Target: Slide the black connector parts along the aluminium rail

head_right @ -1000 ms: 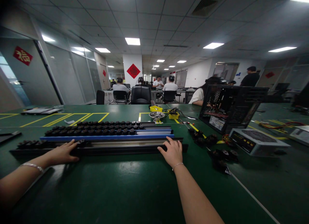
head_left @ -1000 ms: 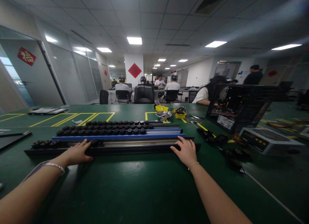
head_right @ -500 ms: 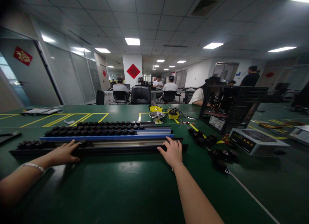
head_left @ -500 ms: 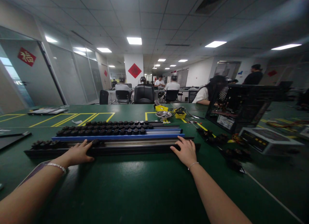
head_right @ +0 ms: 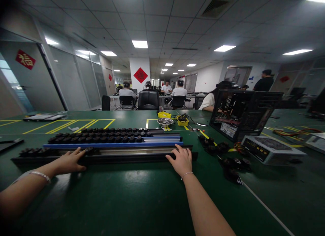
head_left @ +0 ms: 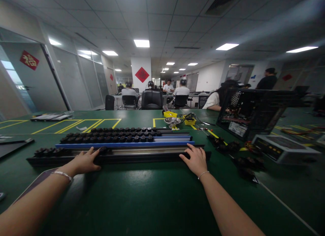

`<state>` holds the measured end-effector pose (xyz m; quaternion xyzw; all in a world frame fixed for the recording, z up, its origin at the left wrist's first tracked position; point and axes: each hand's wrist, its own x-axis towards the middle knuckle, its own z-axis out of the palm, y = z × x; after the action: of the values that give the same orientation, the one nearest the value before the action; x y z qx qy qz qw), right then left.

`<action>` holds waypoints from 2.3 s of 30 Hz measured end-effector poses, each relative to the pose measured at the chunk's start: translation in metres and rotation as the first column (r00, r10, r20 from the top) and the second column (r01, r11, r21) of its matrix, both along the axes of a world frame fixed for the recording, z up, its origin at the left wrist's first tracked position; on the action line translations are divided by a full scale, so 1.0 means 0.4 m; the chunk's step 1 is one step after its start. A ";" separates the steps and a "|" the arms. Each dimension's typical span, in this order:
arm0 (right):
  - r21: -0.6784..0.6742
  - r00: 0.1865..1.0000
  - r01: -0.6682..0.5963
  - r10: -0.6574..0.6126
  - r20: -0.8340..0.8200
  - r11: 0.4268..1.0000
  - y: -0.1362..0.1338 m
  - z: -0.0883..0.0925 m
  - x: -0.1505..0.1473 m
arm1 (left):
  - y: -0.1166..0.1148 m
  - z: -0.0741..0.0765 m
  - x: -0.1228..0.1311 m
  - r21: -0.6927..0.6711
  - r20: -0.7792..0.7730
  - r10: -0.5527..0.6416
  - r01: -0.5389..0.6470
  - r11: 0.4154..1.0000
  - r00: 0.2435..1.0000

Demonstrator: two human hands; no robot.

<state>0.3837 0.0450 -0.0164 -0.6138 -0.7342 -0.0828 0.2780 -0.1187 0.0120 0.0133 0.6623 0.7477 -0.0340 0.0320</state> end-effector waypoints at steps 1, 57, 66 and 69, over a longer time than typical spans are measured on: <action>0.002 1.000 0.001 -0.001 0.001 1.000 0.000 0.000 0.000 | 0.001 -0.001 -0.001 -0.007 -0.015 0.024 -0.024 1.000 1.000; 0.014 1.000 0.013 -0.014 0.019 1.000 -0.003 0.005 -0.002 | -0.015 0.020 0.060 -0.018 -0.021 0.123 -0.124 0.992 0.992; 0.005 0.999 0.022 -0.023 0.033 1.000 -0.004 0.010 -0.003 | -0.014 0.020 0.058 -0.029 -0.017 0.117 -0.117 0.993 0.993; 0.007 0.999 0.032 -0.032 0.038 0.999 -0.004 0.009 -0.003 | -0.014 0.018 0.059 -0.011 -0.040 0.101 -0.102 0.995 0.994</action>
<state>0.3826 0.0436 -0.0127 -0.6230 -0.7292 -0.1014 0.2643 -0.0951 0.0065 0.0205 0.6225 0.7806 -0.0505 0.0232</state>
